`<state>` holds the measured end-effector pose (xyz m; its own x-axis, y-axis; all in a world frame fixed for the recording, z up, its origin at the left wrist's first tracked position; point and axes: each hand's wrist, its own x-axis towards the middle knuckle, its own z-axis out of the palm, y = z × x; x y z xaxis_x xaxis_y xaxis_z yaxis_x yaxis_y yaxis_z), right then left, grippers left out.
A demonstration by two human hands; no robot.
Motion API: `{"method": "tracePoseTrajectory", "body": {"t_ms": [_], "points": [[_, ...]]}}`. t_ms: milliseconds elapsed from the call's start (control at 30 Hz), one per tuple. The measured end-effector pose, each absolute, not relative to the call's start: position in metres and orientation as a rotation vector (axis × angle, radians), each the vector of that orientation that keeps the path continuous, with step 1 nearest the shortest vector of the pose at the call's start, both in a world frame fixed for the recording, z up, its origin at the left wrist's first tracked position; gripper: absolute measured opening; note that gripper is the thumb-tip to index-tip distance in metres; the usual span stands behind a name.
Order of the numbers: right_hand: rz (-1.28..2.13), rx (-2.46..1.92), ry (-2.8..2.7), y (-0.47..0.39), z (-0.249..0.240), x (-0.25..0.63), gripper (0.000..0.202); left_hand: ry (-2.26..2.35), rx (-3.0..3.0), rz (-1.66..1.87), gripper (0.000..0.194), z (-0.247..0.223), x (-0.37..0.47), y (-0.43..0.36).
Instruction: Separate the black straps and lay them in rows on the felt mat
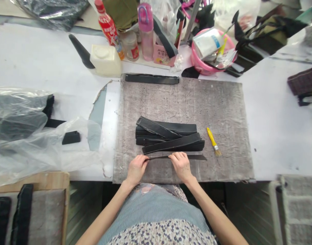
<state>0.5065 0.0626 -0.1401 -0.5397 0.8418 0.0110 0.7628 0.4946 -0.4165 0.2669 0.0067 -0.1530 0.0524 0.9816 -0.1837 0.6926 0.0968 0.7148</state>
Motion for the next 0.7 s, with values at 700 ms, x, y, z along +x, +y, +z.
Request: {"method": "tracePoseTrajectory", "body": {"t_ms": [700], "points": [[0.513,-1.327,-2.49,0.062,-0.149,0.505,0.019,1.898,1.714,0.701,0.018,-0.163,0.279,0.005]]}}
